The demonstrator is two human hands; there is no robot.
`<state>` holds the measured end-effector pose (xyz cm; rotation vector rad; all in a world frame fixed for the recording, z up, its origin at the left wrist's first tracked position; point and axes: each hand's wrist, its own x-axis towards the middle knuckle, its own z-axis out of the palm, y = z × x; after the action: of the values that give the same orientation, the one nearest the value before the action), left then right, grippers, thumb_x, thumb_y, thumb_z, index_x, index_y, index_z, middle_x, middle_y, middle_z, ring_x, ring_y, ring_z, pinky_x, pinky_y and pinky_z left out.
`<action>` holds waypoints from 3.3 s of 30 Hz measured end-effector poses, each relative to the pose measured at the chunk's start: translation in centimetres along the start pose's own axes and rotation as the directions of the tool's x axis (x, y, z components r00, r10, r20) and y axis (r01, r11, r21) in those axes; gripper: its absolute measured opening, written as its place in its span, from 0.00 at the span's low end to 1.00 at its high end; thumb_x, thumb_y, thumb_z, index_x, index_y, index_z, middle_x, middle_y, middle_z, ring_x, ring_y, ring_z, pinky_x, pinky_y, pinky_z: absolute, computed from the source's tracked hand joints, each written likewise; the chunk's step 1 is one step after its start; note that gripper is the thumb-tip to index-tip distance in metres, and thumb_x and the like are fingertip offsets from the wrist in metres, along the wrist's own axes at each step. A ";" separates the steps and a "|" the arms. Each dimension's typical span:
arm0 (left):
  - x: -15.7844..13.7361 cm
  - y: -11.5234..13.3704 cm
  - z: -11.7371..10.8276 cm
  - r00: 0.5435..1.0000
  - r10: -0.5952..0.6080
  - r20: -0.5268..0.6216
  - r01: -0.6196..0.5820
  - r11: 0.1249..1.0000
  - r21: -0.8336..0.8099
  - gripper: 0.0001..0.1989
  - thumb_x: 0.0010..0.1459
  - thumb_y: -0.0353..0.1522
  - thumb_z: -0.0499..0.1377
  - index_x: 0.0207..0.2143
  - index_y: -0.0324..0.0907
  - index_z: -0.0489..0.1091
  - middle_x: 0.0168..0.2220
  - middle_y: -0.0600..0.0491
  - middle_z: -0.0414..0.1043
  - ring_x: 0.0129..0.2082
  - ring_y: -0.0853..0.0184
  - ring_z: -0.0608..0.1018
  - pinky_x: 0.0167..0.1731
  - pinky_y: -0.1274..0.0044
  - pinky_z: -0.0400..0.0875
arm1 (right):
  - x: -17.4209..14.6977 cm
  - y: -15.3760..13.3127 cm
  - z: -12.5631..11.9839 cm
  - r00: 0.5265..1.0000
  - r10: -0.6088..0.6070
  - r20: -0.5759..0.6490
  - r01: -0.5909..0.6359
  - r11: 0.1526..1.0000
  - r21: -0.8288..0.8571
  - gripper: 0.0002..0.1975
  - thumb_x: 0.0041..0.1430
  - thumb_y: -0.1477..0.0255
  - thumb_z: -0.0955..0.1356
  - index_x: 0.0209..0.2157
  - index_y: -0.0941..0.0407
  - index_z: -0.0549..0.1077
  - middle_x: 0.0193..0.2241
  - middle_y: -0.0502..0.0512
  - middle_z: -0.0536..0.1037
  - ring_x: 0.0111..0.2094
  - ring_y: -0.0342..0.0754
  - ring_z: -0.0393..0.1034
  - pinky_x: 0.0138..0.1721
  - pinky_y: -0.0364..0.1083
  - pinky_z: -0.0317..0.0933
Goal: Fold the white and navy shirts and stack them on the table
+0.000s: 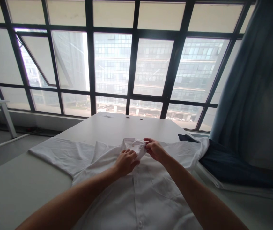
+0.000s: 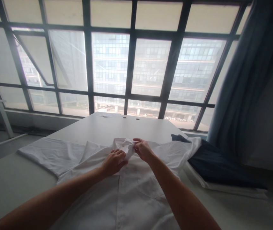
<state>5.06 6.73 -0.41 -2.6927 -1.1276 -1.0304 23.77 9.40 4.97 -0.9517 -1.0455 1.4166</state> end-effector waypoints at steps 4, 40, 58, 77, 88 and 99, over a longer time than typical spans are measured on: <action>-0.1 -0.1 0.2 1.000 -0.010 0.012 0.010 0.998 0.068 0.04 0.62 0.33 0.60 0.34 0.41 0.69 0.36 0.48 0.75 0.40 0.58 0.75 0.45 0.66 0.66 | 0.0 -0.5 -0.3 0.999 -0.045 0.023 0.044 0.999 0.026 0.24 0.32 0.86 0.66 0.36 0.56 0.70 0.25 0.48 0.74 0.27 0.44 0.68 0.29 0.42 0.64; -0.1 1.6 0.1 0.989 0.087 0.118 -0.096 0.993 0.074 0.14 0.56 0.24 0.57 0.43 0.45 0.73 0.34 0.50 0.78 0.35 0.62 0.78 0.40 0.70 0.66 | -0.8 -0.5 -0.1 0.880 -0.474 -0.001 0.230 0.428 -0.874 0.04 0.54 0.77 0.67 0.32 0.57 0.73 0.34 0.56 0.76 0.33 0.47 0.70 0.38 0.44 0.62; 1.6 -4.7 -4.4 0.994 -0.065 -0.090 0.084 0.970 0.227 0.05 0.60 0.30 0.62 0.40 0.42 0.76 0.37 0.46 0.79 0.39 0.57 0.77 0.44 0.67 0.64 | -3.7 -2.3 2.2 0.911 -0.245 0.332 0.332 -0.045 -0.942 0.07 0.59 0.78 0.68 0.38 0.56 0.78 0.34 0.61 0.81 0.37 0.55 0.75 0.35 0.44 0.57; 1.8 -4.0 -4.8 0.995 -0.085 0.053 0.068 0.962 0.264 0.10 0.64 0.30 0.59 0.46 0.42 0.76 0.42 0.48 0.77 0.44 0.61 0.76 0.43 0.72 0.69 | -3.4 -2.5 0.8 0.919 -0.234 0.317 0.278 -0.185 -0.943 0.07 0.63 0.70 0.68 0.40 0.55 0.78 0.37 0.56 0.81 0.38 0.50 0.75 0.37 0.43 0.60; 1.8 -3.7 -5.1 0.995 -0.001 0.096 -0.035 0.925 0.378 0.12 0.64 0.24 0.54 0.36 0.41 0.77 0.36 0.50 0.79 0.39 0.61 0.76 0.41 0.70 0.67 | -2.8 -1.1 0.7 0.894 -0.247 0.374 0.286 -0.328 -0.900 0.13 0.71 0.68 0.61 0.39 0.56 0.76 0.38 0.57 0.80 0.38 0.50 0.76 0.37 0.43 0.60; 1.5 -4.9 -4.9 0.965 -0.224 0.137 0.160 0.915 0.372 0.13 0.69 0.33 0.52 0.39 0.41 0.76 0.35 0.46 0.80 0.37 0.59 0.82 0.38 0.73 0.71 | -2.2 -2.1 -1.3 0.943 -0.198 0.266 0.225 -0.208 -0.952 0.09 0.65 0.72 0.66 0.35 0.57 0.79 0.30 0.59 0.81 0.35 0.51 0.77 0.35 0.42 0.61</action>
<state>-0.11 9.86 3.34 -2.4518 -1.4734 -0.5372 25.87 7.38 6.58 -1.6896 -2.3237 -0.1329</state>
